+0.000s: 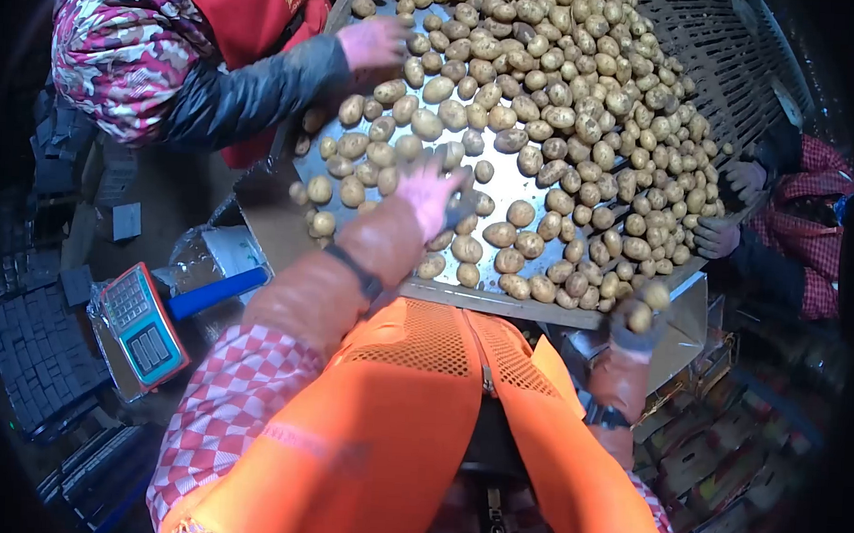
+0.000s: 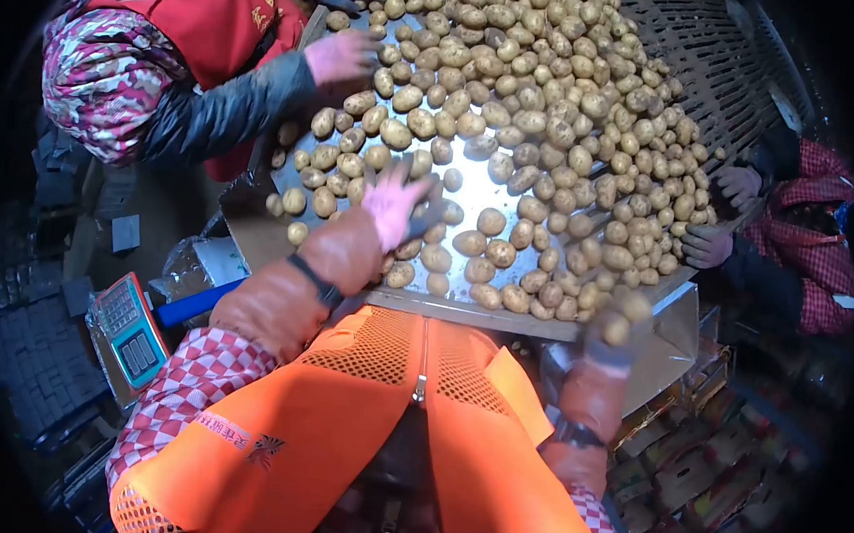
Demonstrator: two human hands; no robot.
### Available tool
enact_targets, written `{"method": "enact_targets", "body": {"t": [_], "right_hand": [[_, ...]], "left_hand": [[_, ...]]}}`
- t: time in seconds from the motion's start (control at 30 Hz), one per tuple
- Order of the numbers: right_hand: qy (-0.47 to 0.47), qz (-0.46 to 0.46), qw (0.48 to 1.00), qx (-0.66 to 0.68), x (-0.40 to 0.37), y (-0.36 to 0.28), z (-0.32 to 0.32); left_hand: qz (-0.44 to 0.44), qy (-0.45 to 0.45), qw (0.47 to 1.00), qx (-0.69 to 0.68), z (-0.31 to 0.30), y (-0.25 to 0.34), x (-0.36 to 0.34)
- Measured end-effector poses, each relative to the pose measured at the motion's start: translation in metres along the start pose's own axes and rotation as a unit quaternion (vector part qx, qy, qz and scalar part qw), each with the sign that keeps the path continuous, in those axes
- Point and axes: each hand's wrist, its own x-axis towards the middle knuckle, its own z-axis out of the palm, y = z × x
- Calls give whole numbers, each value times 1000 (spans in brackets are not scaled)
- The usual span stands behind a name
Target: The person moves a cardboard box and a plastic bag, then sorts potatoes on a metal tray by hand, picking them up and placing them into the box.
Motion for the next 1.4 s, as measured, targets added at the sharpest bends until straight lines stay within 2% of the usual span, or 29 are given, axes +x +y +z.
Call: {"method": "enact_targets", "body": {"t": [0.03,0.07,0.1,0.13,0.2,0.27,0.33,0.4,0.43,0.47,0.53,0.57,0.6,0.63,0.7,0.77,0.8,0.87,0.93,0.97,1.0,1.07,1.1,1.13,1.2,1.23,1.27,1.33,1.4], "right_hand": [[89,-99,970,-202,-11,10,-32],[31,-15,999,14,-24,7,-68],[-31,69,970,231,-31,3,-101],[86,238,959,130,-29,40,-122],[-4,212,945,251,-10,43,-81],[-146,150,858,470,-2,32,-9],[-101,259,938,209,19,-91,133],[-223,278,933,46,48,-121,198],[-287,147,944,-65,67,-115,220],[-338,10,926,-170,84,-104,242],[-258,-321,853,-321,124,-80,270],[-234,-341,825,-386,139,-63,280],[-186,-305,737,-574,130,-58,297],[-210,-268,715,-611,108,-58,313],[-272,-203,706,-621,50,-58,336],[-390,-143,709,-570,-1,-91,348],[-465,-107,694,-540,-16,-120,344],[-547,-270,636,-473,-27,-109,327],[-674,-118,668,-292,-17,-108,318],[-625,-97,748,-202,-21,-94,310],[-601,-78,778,-166,-16,-80,304],[-518,270,810,35,-16,-77,299],[-425,507,747,64,0,-112,304],[-443,450,769,96,0,-102,290],[-488,378,778,120,8,-101,284],[-484,374,781,125,8,-102,288],[-447,396,775,205,4,-103,292],[-404,420,762,280,-2,-103,298],[-374,514,699,327,3,-102,312]], "left_hand": [[33,2,999,-17,-6,-1,-17],[65,4,997,-35,-11,-9,-33],[50,21,998,-14,-11,-21,-44],[31,41,999,9,-9,-34,-54],[-35,83,996,-2,-11,-45,-72],[-148,64,986,43,-8,-27,-76],[105,26,994,-28,-9,-10,-71],[208,42,976,38,9,-25,-69],[200,47,978,38,6,-29,-73],[96,62,993,-11,-2,-38,-79],[-87,31,992,-91,-9,-56,-92],[-137,49,987,-68,-6,-67,-101],[-185,67,980,-42,-3,-74,-105],[-186,67,979,-41,-10,-77,-101],[-150,212,964,60,-38,-81,-82],[-265,85,958,-70,-68,-88,-41],[-252,66,964,-57,-66,-102,-21],[-282,-25,958,-34,-72,-114,11],[-287,-40,953,-91,-62,-139,25],[-256,-25,958,-129,-68,-147,22],[-305,-14,890,-340,-73,-151,18],[-255,15,937,-240,-63,-175,11],[-151,67,979,-120,-33,-205,7],[-148,62,980,-116,-35,-202,5],[-249,85,896,-358,-49,-175,-2],[-318,105,783,-524,-71,-140,2],[-374,52,722,-579,-84,-113,5],[-104,58,943,-312,-80,-97,-3],[-261,46,957,-117,-108,-90,21]]}}
